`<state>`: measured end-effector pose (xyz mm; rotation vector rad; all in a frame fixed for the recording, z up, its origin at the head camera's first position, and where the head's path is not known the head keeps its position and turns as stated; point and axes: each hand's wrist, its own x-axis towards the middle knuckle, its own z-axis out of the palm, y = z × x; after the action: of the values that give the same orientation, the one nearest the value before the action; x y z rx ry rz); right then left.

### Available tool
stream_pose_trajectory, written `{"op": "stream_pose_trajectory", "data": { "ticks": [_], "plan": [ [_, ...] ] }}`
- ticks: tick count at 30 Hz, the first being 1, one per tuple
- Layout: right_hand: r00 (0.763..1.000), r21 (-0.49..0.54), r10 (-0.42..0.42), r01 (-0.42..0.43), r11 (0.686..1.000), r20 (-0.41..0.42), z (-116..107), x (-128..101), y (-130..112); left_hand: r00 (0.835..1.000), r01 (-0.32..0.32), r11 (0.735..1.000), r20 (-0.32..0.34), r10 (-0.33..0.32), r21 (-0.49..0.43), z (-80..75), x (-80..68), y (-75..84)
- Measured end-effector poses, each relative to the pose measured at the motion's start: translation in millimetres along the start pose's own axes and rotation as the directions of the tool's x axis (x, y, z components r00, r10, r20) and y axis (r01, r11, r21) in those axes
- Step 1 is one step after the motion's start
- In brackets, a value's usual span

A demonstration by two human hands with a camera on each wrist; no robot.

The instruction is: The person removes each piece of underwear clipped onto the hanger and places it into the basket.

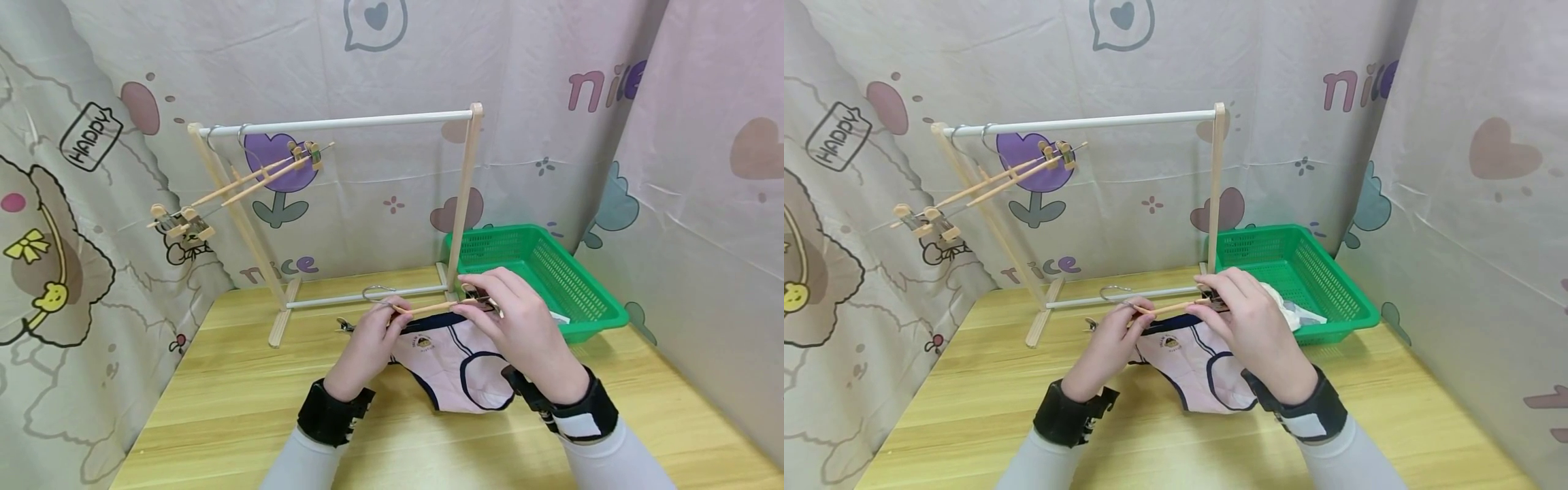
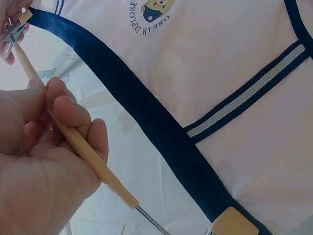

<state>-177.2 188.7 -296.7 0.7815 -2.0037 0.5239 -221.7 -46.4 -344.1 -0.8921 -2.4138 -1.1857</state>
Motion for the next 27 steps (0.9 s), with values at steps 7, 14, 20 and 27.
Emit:
{"op": "stream_pose_trajectory", "data": {
  "ticks": [7,14,20,27],
  "plan": [
    [1.000,-0.024,0.002,-0.002,1.000,-0.027,-2.8,0.4,-2.1,1.000,0.016,1.000,0.006,-0.016,-0.002,-1.9,1.2,-3.6],
    [0.998,0.033,0.059,-0.060,0.998,0.029,-2.7,-2.0,-2.7,0.999,0.030,1.000,0.023,-0.030,0.006,-2.8,1.1,-3.7],
    [0.996,0.064,0.075,-0.078,0.995,0.047,-1.9,-3.3,-1.6,0.999,0.021,1.000,0.029,-0.022,0.007,-2.8,1.7,-4.0],
    [0.995,0.076,0.093,-0.096,0.992,0.041,0.1,-2.9,-1.7,0.999,0.018,1.000,0.038,-0.018,0.001,-2.2,2.9,-5.6]
  ]
}}
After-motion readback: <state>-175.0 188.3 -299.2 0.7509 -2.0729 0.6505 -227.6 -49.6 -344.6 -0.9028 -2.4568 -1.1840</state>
